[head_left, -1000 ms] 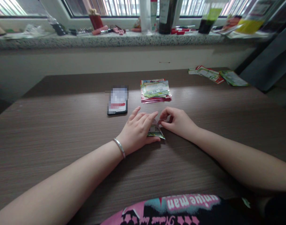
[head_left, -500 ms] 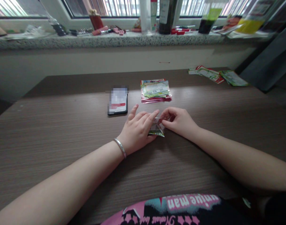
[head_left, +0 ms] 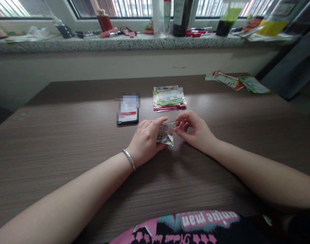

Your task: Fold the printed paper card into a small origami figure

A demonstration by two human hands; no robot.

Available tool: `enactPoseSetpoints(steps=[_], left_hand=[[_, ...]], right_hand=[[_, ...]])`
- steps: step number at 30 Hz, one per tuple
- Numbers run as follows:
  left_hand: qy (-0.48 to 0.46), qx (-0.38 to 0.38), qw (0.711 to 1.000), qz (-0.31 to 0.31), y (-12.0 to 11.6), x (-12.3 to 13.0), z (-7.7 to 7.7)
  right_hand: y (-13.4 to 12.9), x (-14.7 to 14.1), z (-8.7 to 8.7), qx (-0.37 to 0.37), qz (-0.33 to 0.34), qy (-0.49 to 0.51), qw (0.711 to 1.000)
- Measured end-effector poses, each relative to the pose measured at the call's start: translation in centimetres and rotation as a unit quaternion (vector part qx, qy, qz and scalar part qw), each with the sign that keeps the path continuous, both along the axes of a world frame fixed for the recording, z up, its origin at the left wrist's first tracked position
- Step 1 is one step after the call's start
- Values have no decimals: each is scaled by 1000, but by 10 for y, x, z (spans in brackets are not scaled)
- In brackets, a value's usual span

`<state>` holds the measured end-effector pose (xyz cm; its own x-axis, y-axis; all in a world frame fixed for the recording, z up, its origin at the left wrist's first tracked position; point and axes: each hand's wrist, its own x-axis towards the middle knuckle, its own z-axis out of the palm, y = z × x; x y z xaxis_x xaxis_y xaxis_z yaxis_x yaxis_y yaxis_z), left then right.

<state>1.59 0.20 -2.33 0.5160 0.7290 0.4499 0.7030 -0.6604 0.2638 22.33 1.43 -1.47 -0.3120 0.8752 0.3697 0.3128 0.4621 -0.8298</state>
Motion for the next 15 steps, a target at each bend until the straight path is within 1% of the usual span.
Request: enactPoseSetpoints(steps=[3,7,10,12,15], left_hand=[[-9,3,1000,-7,0,-1,-1],[4,8,999,-53,3,-1,-3],[17,2,997,-72,5,-2,-4],[46,-2,996,-72,5,-2,-3],[107,0,992,-67,5,-2,1]], right_hand=[[0,0,-1,-4,4,-12,1000],[5,2,-5,-14,6,-21,1000],[8,6,-8,-6,16,-53,998],[10,9,-8,15,22,-87,996],[12,13,-9,88,36,-143,985]])
